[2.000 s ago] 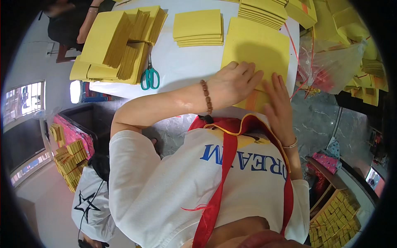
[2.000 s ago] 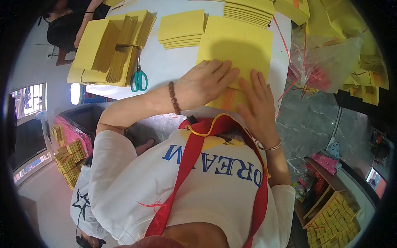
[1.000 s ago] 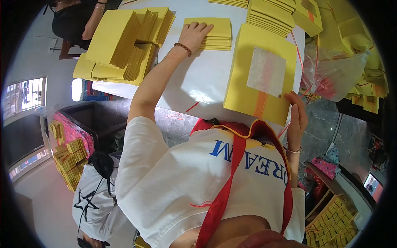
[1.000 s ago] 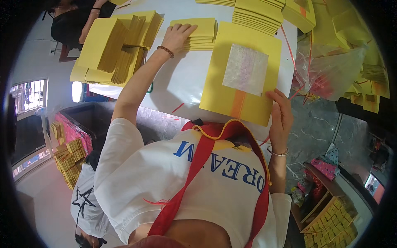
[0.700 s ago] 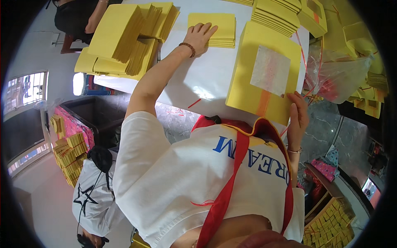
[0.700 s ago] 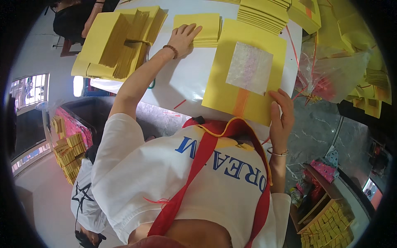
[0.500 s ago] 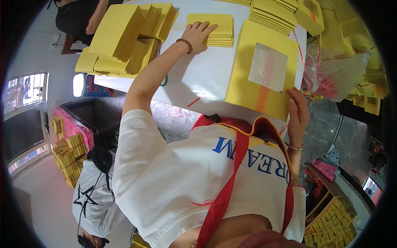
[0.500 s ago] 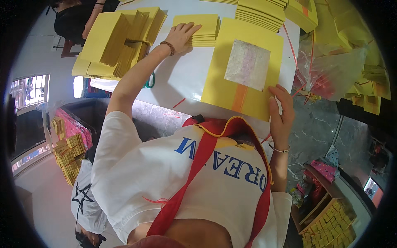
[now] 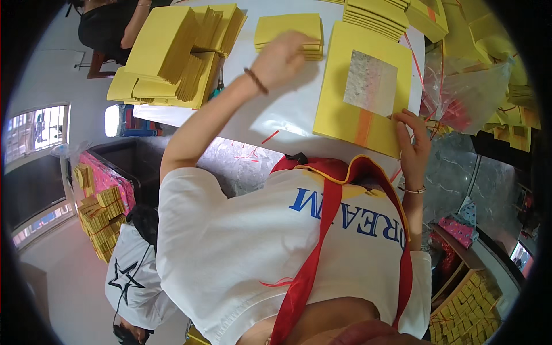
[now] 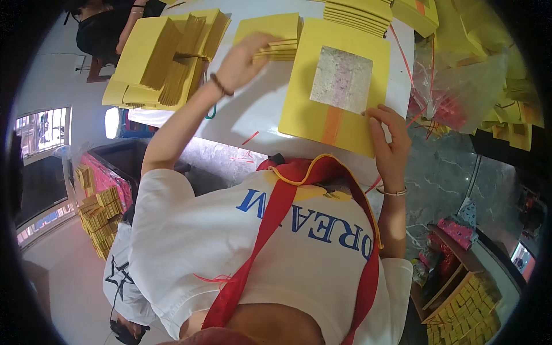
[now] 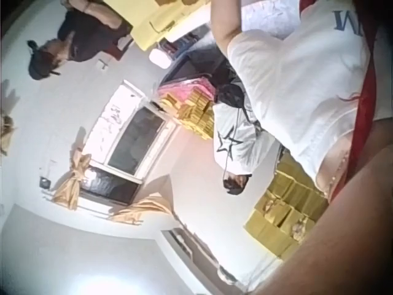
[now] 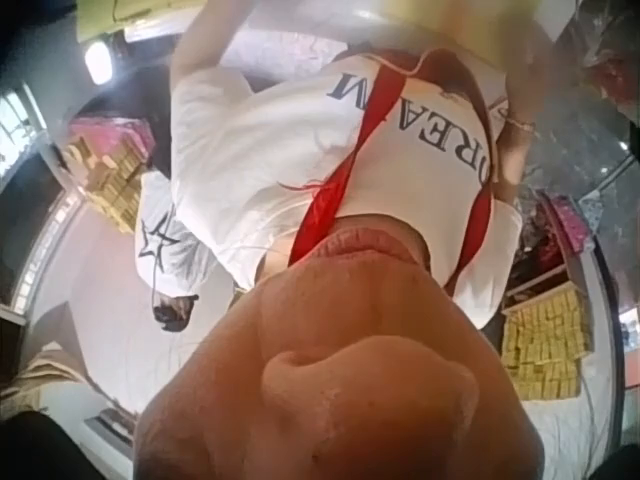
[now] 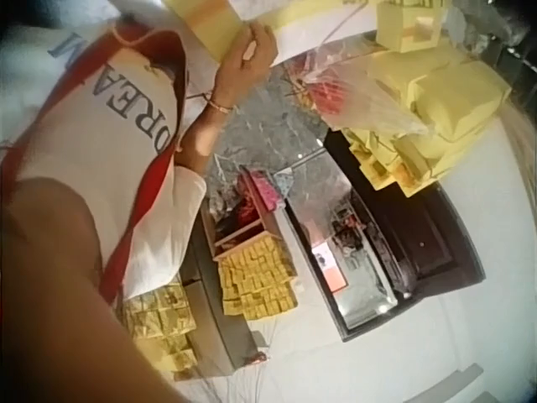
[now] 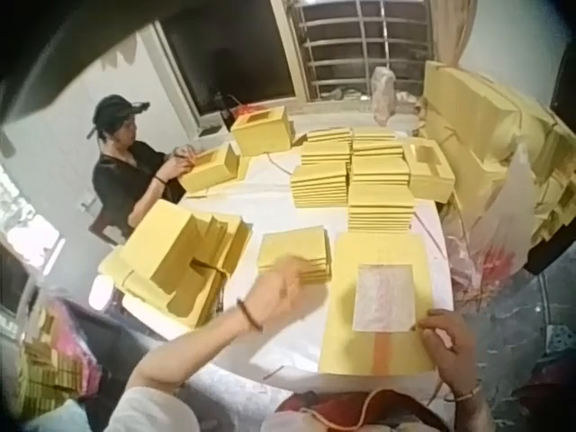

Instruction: Folding and stacking yellow joss paper sheets with silver foil inserts at a workspace.

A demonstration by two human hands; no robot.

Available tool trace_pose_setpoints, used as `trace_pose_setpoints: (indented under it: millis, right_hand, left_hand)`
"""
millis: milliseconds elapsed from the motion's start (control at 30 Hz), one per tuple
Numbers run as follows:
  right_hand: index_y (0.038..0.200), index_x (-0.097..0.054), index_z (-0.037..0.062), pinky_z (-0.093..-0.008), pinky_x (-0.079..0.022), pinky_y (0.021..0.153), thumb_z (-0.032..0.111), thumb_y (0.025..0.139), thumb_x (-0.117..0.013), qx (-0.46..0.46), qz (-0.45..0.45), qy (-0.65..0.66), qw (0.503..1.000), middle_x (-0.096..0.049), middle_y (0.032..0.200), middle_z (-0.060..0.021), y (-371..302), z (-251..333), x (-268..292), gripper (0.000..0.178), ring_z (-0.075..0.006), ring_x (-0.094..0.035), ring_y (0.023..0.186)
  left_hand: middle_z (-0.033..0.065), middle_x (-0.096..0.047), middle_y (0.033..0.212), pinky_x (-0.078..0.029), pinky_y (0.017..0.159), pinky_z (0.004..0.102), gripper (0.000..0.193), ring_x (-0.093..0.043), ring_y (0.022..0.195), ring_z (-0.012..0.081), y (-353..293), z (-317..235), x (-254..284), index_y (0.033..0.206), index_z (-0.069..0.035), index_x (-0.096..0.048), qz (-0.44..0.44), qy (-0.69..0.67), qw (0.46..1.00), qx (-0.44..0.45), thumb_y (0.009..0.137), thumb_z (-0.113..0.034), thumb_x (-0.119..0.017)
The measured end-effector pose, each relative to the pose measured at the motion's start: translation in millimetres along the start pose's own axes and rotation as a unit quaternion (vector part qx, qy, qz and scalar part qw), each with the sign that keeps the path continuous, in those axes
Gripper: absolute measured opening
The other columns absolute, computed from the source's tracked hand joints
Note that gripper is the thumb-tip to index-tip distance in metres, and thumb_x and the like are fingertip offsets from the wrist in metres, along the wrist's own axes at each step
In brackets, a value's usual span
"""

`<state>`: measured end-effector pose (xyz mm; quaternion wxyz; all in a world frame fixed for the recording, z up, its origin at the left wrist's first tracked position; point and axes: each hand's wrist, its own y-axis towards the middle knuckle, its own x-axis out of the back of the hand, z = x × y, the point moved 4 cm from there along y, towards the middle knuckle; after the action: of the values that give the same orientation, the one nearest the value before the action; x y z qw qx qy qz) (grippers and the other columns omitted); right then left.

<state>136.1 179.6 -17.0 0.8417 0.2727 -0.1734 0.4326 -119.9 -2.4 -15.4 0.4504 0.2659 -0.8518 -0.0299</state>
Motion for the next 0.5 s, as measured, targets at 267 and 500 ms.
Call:
trace_pose_setpoints:
  millis: [267, 500]
  right_hand:
    - [0.098, -0.064, 0.0031, -0.0299, -0.042, 0.088, 0.009, 0.085, -0.058, -0.007, -0.018, 0.03, 0.999, -0.063, 0.101, -0.0086, 5.5, -3.2, -4.6, 0.016, -0.0206, -0.056, 0.103]
    - [0.099, -0.064, 0.0033, -0.0292, -0.042, 0.089, 0.012, 0.087, -0.056, -0.016, -0.01, 0.093, 0.995, -0.063, 0.102, -0.0078, 3.2, -7.8, -4.1, 0.017, -0.0188, -0.054, 0.105]
  left_hand:
    - [0.0087, -0.055, 0.098, -0.042, 0.076, 0.0353, 0.042, -0.052, 0.09, 0.0263, -35.2, -102.4, -22.4, 0.106, -0.005, -0.059, 0.107, 0.08, 0.966, -0.221, 0.075, -0.032, -0.066]
    - [0.0105, -0.059, 0.092, -0.044, 0.073, 0.0352, 0.027, -0.054, 0.084, 0.0272, -30.9, -103.9, -22.4, 0.097, -0.004, -0.063, 0.108, -0.032, 0.968, -0.226, 0.076, -0.021, -0.067]
